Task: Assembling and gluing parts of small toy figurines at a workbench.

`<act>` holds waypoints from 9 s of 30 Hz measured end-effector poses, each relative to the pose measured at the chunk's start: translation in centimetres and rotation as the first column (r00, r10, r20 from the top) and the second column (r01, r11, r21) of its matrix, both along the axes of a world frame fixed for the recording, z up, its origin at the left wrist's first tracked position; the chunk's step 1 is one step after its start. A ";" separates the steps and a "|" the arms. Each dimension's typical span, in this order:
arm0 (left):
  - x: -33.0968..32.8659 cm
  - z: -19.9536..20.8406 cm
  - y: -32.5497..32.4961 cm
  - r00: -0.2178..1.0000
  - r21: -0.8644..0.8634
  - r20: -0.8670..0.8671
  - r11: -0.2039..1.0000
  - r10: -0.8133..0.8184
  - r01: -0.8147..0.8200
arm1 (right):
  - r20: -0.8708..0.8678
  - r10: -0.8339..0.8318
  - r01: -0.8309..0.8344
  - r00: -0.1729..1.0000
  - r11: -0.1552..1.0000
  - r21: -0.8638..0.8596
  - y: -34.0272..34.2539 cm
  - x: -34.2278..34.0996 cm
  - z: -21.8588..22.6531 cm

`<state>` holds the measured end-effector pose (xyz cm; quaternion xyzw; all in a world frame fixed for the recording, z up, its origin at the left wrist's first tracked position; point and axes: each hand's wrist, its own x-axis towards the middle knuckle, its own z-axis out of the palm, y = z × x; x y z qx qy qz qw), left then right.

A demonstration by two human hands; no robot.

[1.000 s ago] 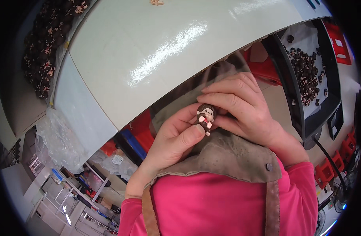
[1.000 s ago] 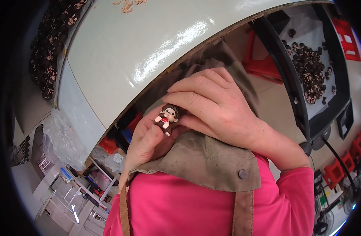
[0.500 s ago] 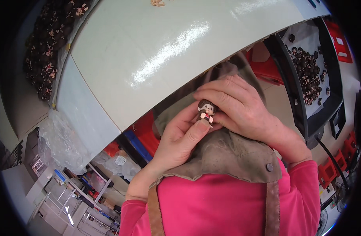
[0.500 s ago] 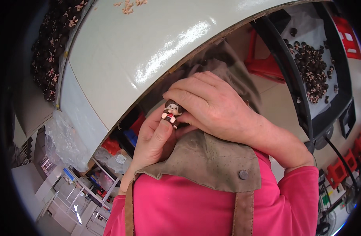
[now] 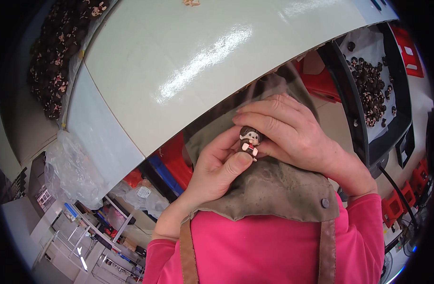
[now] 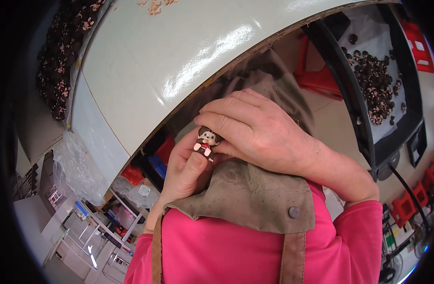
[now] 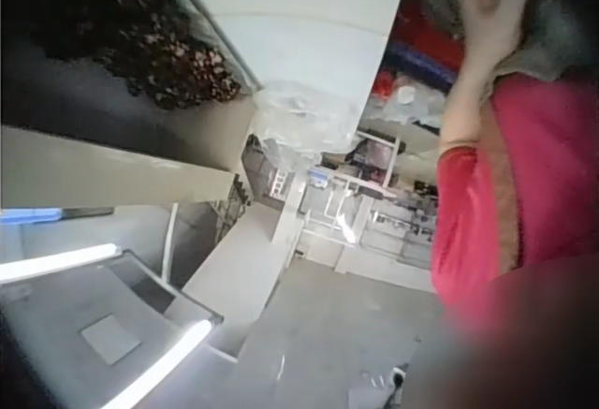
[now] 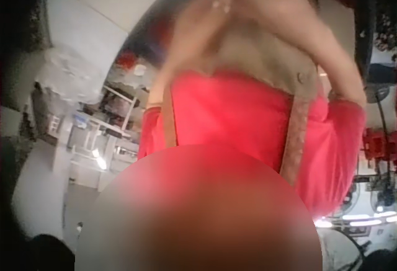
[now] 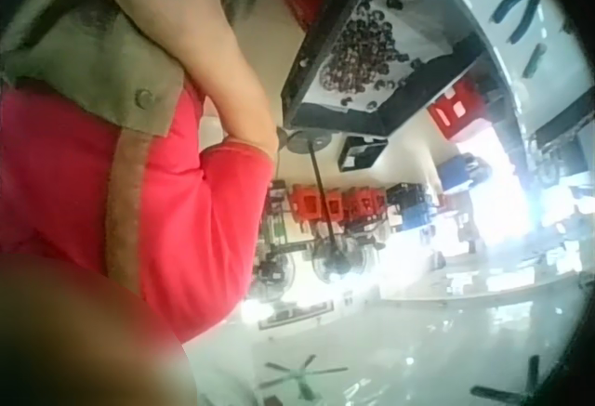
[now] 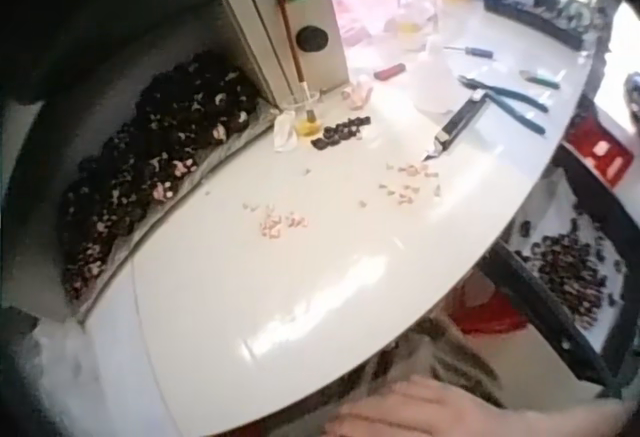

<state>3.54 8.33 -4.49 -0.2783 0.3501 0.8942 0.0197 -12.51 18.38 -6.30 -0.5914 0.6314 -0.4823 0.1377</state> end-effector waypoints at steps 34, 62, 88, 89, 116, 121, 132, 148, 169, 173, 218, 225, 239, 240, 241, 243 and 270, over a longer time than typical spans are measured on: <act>2.0 0.6 -1.1 0.988 -0.526 -0.140 0.850 -0.060 -0.023 | 0.066 -0.039 0.044 0.997 0.996 -0.073 -1.5 3.7 0.1; 1.2 -0.1 -0.3 0.990 -0.148 -0.135 0.988 0.035 -0.055 | 0.142 0.060 -0.060 0.988 0.998 -0.002 -0.7 0.5 0.8; 2.6 -1.5 -0.8 0.966 -0.218 -0.195 0.968 -0.170 0.126 | 0.541 0.319 -0.398 0.778 0.917 0.032 0.0 -1.2 0.5; 2.5 -1.3 -0.7 0.967 -0.217 -0.195 0.969 -0.163 0.120 | 0.531 0.318 -0.404 0.785 0.913 0.051 0.0 -1.2 0.5; 0.6 -0.9 -1.6 0.971 -0.618 -0.015 0.766 -0.240 0.180 | 0.080 0.292 -0.294 0.953 0.956 0.018 -0.5 -1.3 -1.5; 0.5 -0.5 -1.1 0.992 -0.406 -0.043 0.910 -0.116 0.089 | 0.117 0.270 -0.273 0.956 0.962 0.010 -0.4 -1.1 -2.1; 1.1 -0.6 -1.4 0.990 -0.163 -0.057 0.980 -0.128 0.117 | 0.161 0.310 -0.310 0.937 0.950 -0.025 -0.6 -1.0 -1.7; 1.4 -1.4 -1.7 0.985 0.011 -0.121 0.992 -0.121 0.124 | -0.058 0.246 -0.251 0.968 0.964 -0.092 -0.6 -0.4 -1.4; 0.2 -2.3 -0.8 0.984 0.008 -0.178 1.000 -0.027 0.029 | 0.532 0.269 -0.375 0.803 0.922 0.099 1.3 -2.7 -1.7; 0.1 -2.3 -0.8 0.987 0.015 -0.133 0.996 -0.086 0.089 | 0.739 0.167 -0.459 0.652 0.863 0.210 1.6 -3.3 -1.7; 2.0 -1.6 -2.3 0.995 -0.381 -0.082 0.921 0.049 -0.077 | 0.058 -0.139 0.128 0.989 0.976 0.174 2.2 -7.1 7.4; 1.6 -1.6 -2.3 0.998 -0.515 -0.066 0.856 -0.001 -0.033 | 0.091 -0.175 0.144 0.980 0.950 0.277 4.2 -4.9 4.6; 1.0 -0.4 -2.1 0.991 -0.041 -0.126 0.998 0.034 -0.040 | -0.214 -0.032 0.091 0.976 0.959 0.270 3.8 -5.3 6.9; 1.0 -0.3 -2.1 0.991 -0.041 -0.134 0.999 0.017 -0.023 | -0.230 -0.017 0.083 0.973 0.956 0.280 3.7 -5.3 7.1; 0.9 -0.3 -2.1 0.991 -0.040 -0.134 0.999 0.015 -0.020 | -0.230 -0.020 0.086 0.973 0.956 0.280 3.5 -5.4 7.2; 0.9 -0.3 -2.0 0.990 -0.065 -0.144 0.998 0.005 -0.015 | -0.307 0.037 0.056 0.951 0.955 0.290 3.1 -5.4 7.4; 1.2 -0.9 -2.3 0.985 -0.002 -0.168 0.999 -0.043 0.043 | -0.391 0.081 0.047 0.917 0.950 0.307 1.6 -4.4 8.2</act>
